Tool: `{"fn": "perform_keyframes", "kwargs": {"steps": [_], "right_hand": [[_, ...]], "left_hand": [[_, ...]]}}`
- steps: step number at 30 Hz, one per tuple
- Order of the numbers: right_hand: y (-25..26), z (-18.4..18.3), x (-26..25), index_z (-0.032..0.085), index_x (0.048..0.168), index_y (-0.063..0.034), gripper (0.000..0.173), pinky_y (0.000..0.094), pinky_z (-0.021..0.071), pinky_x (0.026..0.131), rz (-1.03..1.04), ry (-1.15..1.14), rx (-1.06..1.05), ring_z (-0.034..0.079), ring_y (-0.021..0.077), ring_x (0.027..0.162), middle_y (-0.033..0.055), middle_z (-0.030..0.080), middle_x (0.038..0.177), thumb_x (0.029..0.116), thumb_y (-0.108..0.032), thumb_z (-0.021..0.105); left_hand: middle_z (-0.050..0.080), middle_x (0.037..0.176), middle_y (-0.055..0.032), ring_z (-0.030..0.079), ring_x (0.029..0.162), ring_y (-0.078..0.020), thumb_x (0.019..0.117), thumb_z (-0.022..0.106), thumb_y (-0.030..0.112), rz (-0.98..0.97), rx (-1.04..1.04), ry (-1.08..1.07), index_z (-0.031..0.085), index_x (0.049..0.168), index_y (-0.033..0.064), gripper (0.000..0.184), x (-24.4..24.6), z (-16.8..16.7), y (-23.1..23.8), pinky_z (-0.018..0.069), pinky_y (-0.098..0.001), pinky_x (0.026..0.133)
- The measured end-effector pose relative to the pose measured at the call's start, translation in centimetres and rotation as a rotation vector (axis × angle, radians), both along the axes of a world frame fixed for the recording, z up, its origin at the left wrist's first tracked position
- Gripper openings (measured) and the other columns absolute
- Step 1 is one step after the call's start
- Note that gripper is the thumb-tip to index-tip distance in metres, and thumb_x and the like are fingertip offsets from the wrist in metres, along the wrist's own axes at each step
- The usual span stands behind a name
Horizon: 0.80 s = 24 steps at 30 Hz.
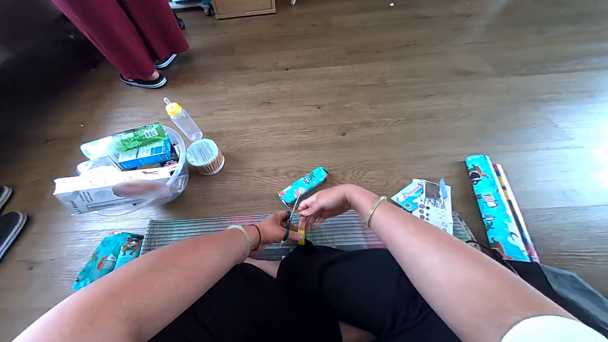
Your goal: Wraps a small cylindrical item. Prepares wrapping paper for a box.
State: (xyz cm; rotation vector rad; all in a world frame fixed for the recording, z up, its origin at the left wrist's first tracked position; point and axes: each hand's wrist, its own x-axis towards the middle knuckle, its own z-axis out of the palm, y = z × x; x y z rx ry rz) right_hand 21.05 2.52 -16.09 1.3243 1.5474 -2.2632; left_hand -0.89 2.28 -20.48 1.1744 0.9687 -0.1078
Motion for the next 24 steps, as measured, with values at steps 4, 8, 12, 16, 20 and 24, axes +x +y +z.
{"fn": "perform_keyframes", "kwargs": {"steps": [4, 8, 12, 16, 20, 24], "right_hand": [[0.3, 1.0, 0.0, 0.052, 0.138, -0.0019, 0.032, 0.0357, 0.0479, 0.091, 0.076, -0.073, 0.095, 0.061, 0.0134, 0.104, 0.0108, 0.064, 0.122, 0.1103, -0.014, 0.041], [0.4, 1.6, 0.1, 0.049, 0.141, -0.0022, 0.034, 0.0377, 0.0478, 0.099, 0.031, -0.088, 0.073, 0.061, 0.0172, 0.112, 0.0131, 0.062, 0.129, 0.1113, -0.016, 0.041], [0.4, 1.9, 0.4, 0.053, 0.136, -0.0022, 0.030, 0.0317, 0.0472, 0.100, 0.014, -0.025, 0.051, 0.061, 0.0115, 0.111, 0.0098, 0.063, 0.126, 0.1108, -0.015, 0.042], [0.4, 1.6, 0.5, 0.057, 0.123, -0.0036, 0.022, 0.0229, 0.0494, 0.093, -0.011, 0.055, 0.032, 0.063, 0.0020, 0.098, 0.0021, 0.068, 0.111, 0.1106, -0.013, 0.041], [0.1, 1.4, 0.3, 0.060, 0.124, -0.0010, 0.024, 0.0242, 0.0503, 0.094, -0.039, 0.027, -0.010, 0.065, 0.0047, 0.099, 0.0046, 0.068, 0.114, 0.1091, -0.010, 0.043], [-0.1, 1.1, -0.2, 0.061, 0.130, -0.0023, 0.028, 0.0353, 0.0481, 0.096, 0.004, -0.043, -0.025, 0.063, 0.0147, 0.112, 0.0105, 0.067, 0.125, 0.1078, -0.012, 0.046]], "left_hand": [[0.071, 0.107, -0.0093, 0.068, 0.094, -0.0116, 0.0919, 0.077, 0.008, -0.042, 0.070, 0.015, 0.051, 0.133, -0.0011, 0.050, 0.6, -0.7, -0.3, 0.0543, -0.0307, 0.088], [0.071, 0.101, -0.0076, 0.067, 0.089, -0.0107, 0.0908, 0.079, 0.009, -0.025, 0.091, 0.052, 0.053, 0.128, -0.0006, 0.046, 0.9, -0.5, -0.2, 0.0546, -0.0302, 0.086], [0.073, 0.102, -0.0067, 0.068, 0.090, -0.0102, 0.0903, 0.080, 0.011, -0.034, 0.086, 0.047, 0.055, 0.126, 0.0004, 0.045, 0.9, -0.3, -0.1, 0.0544, -0.0303, 0.087], [0.070, 0.108, -0.0108, 0.068, 0.094, -0.0131, 0.0950, 0.075, 0.014, -0.040, 0.014, 0.045, 0.054, 0.129, -0.0019, 0.043, 0.5, 0.5, 0.1, 0.0551, -0.0309, 0.088], [0.071, 0.104, -0.0178, 0.070, 0.093, -0.0244, 0.0958, 0.075, 0.035, -0.413, 0.300, 0.246, 0.063, 0.124, -0.0037, 0.049, -2.0, 2.4, 2.5, 0.0556, -0.0443, 0.092], [0.068, 0.085, -0.0104, 0.065, 0.079, -0.0244, 0.0860, 0.079, 0.055, -0.750, 0.662, 0.428, 0.072, 0.098, 0.0034, 0.053, -5.6, 4.1, 4.8, 0.0539, -0.0477, 0.078]]}}
